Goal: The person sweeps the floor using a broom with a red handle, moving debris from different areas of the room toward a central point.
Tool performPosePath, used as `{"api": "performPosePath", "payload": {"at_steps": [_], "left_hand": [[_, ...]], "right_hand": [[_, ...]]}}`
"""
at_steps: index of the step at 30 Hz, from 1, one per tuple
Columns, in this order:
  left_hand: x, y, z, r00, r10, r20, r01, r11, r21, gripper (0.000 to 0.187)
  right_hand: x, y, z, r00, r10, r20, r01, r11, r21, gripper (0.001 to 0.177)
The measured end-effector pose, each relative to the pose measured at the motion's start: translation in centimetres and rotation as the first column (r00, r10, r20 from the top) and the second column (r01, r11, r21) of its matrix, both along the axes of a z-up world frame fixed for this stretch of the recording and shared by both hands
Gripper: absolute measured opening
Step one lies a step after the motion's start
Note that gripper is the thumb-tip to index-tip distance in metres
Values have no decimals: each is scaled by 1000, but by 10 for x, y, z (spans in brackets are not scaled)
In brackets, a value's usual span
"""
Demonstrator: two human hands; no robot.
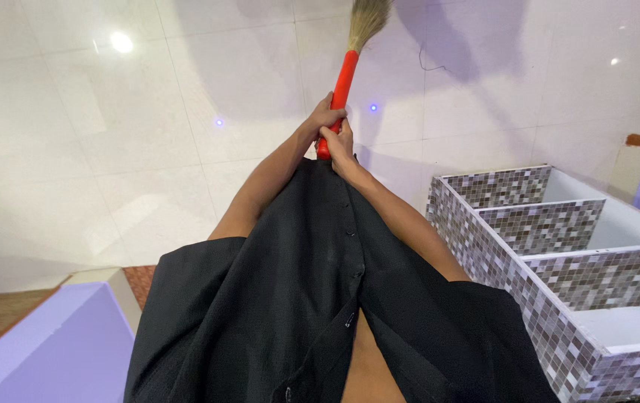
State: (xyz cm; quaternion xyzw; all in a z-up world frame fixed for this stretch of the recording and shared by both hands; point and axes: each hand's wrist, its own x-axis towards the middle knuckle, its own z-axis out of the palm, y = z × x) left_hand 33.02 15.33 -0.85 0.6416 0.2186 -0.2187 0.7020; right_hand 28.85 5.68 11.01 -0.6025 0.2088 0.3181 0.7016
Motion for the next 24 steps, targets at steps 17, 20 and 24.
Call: {"api": "performPosePath", "payload": {"at_steps": [17, 20, 24], "left_hand": [[31, 15, 16, 921, 176, -349, 10, 882, 471, 63], [37, -6, 7, 931, 0, -366, 170, 885, 433, 60], [66, -56, 0, 922, -245, -301, 331, 902, 277, 58]], "right_hand": [[43, -8, -60, 966, 96, -238, -44, 976, 214, 43], [33, -24, -75, 966, -53, -255, 95, 984, 153, 41], [39, -48, -60, 937, -314, -153, 324, 945, 42, 50]]}}
